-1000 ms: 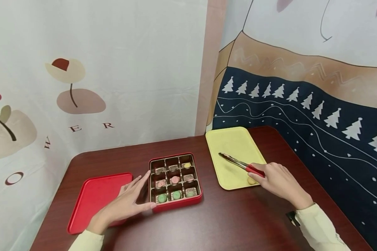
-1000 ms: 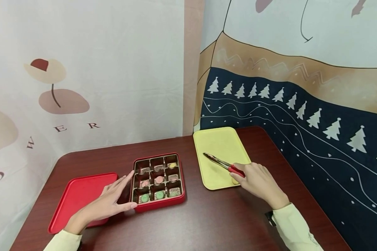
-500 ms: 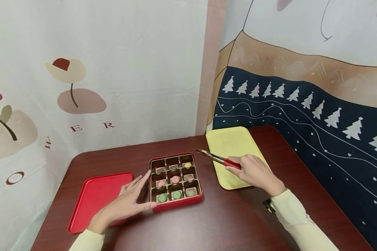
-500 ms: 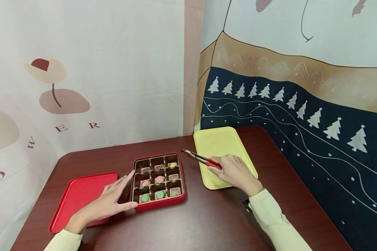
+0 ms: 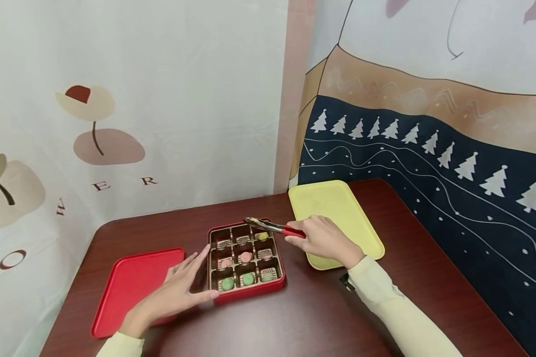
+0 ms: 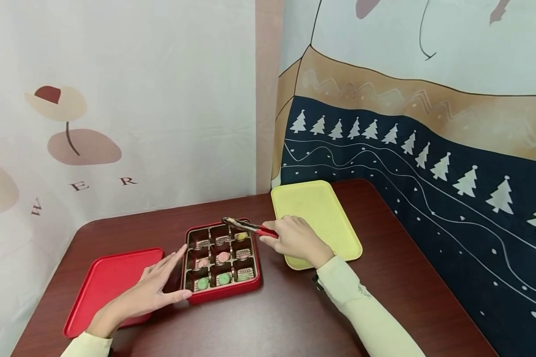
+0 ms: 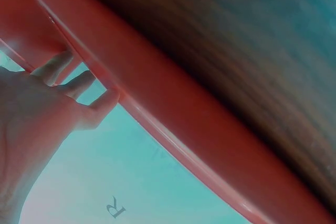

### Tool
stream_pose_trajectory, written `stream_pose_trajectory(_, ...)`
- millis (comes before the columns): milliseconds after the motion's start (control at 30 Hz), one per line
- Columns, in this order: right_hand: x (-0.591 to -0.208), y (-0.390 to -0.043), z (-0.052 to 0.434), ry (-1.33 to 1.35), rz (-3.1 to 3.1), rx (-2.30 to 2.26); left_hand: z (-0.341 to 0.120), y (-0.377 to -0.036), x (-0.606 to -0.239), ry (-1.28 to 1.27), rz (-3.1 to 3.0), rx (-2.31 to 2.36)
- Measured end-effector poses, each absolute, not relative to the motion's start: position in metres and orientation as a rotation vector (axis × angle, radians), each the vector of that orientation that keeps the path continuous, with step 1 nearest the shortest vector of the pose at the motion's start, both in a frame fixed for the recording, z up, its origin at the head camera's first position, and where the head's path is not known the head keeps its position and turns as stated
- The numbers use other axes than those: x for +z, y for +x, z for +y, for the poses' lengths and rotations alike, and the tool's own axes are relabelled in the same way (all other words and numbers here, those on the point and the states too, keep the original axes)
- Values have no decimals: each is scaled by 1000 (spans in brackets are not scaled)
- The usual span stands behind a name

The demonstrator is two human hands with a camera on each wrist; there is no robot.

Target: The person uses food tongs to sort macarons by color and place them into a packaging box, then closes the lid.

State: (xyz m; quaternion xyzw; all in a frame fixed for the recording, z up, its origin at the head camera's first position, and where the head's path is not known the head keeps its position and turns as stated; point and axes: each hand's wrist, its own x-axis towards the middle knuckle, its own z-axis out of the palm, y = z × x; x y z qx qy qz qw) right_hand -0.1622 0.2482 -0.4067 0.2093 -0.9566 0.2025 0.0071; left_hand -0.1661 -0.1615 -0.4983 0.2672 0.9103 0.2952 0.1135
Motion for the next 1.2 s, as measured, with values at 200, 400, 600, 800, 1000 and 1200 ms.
stream_pose_trajectory(200, -412, -166, 231, 686, -3006, 635, -162, -166, -499, 791, 2673, 866)
stream_pose_trajectory(400, -418, -171, 222, 763, -2965, 596, -163, -165, -500, 792, 2671, 881)
stream_pose_trajectory(600, -421, -175, 215, 806, -2938, 538, -164, -166, -499, 802, 2671, 872)
stream_pose_trajectory(800, -427, -176, 214, 787, -2947, 489, -162, -168, -498, 808, 2662, 867)
stream_pose_trajectory(1000, -431, -176, 215, 744, -2988, 468, -162, -169, -497, 807, 2653, 874)
stream_pose_trajectory(1200, -431, -176, 216, 751, -2979, 464, -163, -169, -499, 800, 2657, 864)
